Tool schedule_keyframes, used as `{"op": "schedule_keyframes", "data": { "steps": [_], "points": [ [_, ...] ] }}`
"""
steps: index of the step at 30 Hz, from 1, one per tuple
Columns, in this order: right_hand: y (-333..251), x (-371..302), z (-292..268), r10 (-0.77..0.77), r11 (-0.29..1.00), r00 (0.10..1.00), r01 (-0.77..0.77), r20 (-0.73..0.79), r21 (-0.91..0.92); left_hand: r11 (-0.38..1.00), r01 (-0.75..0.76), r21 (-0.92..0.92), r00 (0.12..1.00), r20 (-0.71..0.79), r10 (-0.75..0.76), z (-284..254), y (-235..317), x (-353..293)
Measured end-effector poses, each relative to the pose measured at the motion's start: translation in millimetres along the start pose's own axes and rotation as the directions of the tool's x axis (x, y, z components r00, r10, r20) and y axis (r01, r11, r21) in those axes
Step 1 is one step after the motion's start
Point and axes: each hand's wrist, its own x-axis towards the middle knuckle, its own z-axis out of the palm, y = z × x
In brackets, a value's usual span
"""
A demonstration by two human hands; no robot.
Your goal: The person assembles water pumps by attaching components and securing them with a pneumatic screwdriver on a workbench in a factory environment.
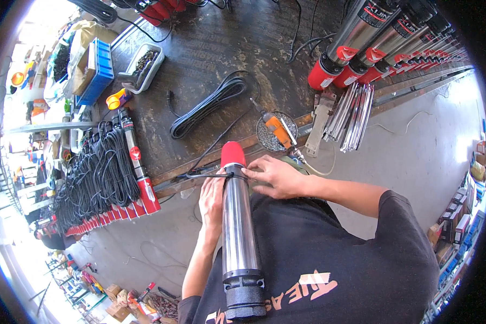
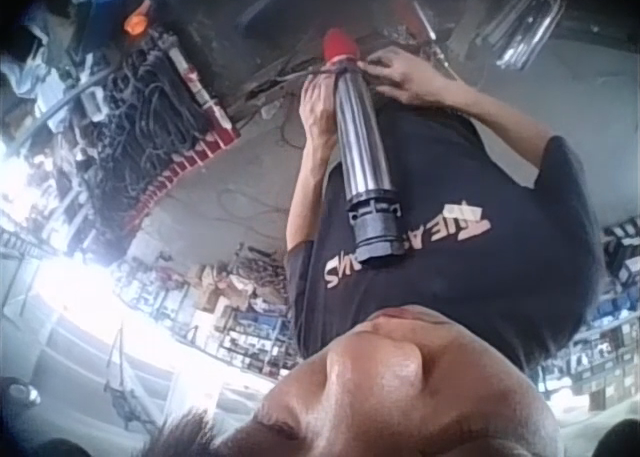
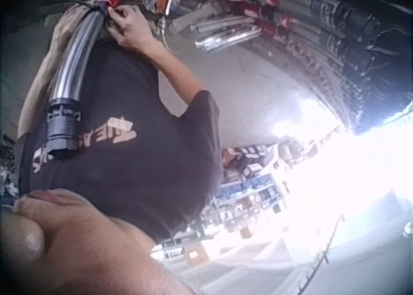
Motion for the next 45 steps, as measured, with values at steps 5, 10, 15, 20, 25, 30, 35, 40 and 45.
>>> {"op": "schedule_keyframes", "data": {
  "steps": [5, 10, 15, 20, 25, 30, 35, 40, 45],
  "points": [
    [-1, 37, -32, -0.156, 0.897, 0.891, 0.309, 0.426, -0.317, 0.997, 0.033, -0.076, 0.995, -0.094, -0.04, 7, -3, -4],
    [9, 112, -38, -0.587, 0.508, 0.564, 0.815, 0.581, -0.278, 0.965, 0.124, -0.231, 0.969, -0.18, -0.168, 5, 0, -25],
    [-7, 153, -34, -0.599, 0.631, 0.607, 0.759, 0.522, -0.159, 0.974, 0.087, -0.21, 0.927, -0.34, -0.156, 34, -10, -53],
    [18, 128, 6, -0.465, 0.877, 0.666, 0.435, 0.584, 0.202, 0.895, 0.212, -0.392, 0.844, -0.389, -0.37, 60, -7, -62],
    [46, 140, 45, -0.39, 0.888, 0.895, 0.305, 0.215, 0.344, 0.798, 0.284, -0.532, 0.777, -0.36, -0.516, 0, -33, -20],
    [44, 211, 57, 0.13, 0.776, 0.992, -0.104, 0.004, 0.622, 0.684, 0.43, -0.589, 0.74, -0.205, -0.641, -7, -133, 72],
    [97, 195, 81, 0.402, 0.619, 0.905, -0.38, 0.139, 0.687, 0.617, 0.546, -0.567, 0.609, -0.237, -0.757, 84, -165, 94],
    [70, 161, 109, 0.508, 0.268, 0.808, -0.477, 0.297, 0.837, 0.581, 0.703, -0.41, 0.632, -0.014, -0.775, 117, -180, 70],
    [152, 154, 145, 0.474, 0.809, 0.879, -0.412, -0.049, 0.42, 0.548, 0.824, -0.143, 0.565, 0.159, -0.809, 69, -157, 96]
  ]
}}
